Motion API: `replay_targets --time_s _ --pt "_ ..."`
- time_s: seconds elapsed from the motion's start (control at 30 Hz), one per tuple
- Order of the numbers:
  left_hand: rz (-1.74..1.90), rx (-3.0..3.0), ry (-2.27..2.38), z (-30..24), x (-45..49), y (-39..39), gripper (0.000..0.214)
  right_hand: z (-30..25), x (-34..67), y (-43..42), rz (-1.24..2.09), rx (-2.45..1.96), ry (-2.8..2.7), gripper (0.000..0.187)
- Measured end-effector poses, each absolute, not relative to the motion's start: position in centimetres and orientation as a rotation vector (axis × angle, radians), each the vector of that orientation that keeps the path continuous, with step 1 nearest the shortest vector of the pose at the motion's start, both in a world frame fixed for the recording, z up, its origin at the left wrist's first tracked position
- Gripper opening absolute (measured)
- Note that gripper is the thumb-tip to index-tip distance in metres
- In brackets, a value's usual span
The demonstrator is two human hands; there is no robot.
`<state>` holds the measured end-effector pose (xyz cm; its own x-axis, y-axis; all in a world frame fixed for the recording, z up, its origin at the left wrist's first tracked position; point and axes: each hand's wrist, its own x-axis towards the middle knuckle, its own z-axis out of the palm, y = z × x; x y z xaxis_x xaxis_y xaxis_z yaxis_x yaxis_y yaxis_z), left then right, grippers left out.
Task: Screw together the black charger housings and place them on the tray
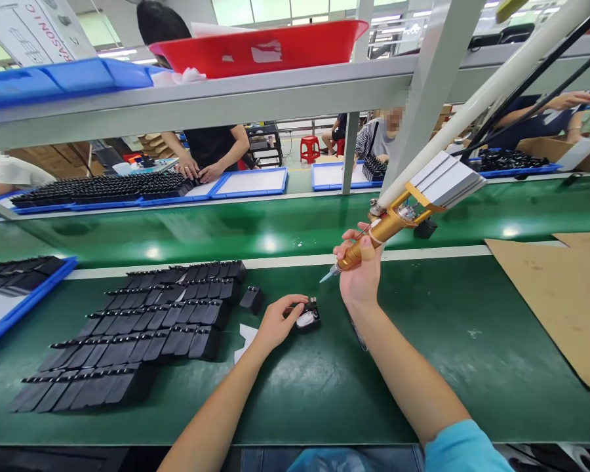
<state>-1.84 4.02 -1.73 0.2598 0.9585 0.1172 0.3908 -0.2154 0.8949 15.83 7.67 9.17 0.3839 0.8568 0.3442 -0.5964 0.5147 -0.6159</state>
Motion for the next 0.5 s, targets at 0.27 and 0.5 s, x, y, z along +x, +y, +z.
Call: replay_targets --time_s 0.27,0.5 --pt "0.517 2.262 1.381 -1.0 -2.5 3.0 0.048 9.2 15.3 7.0 0.994 -0.427 -0.698 0.031" --pt "0.780 2.062 1.581 -0.5 -1.5 2.7 0.037 9.6 14.6 5.5 1.066 -0.419 -0.714 0.031"
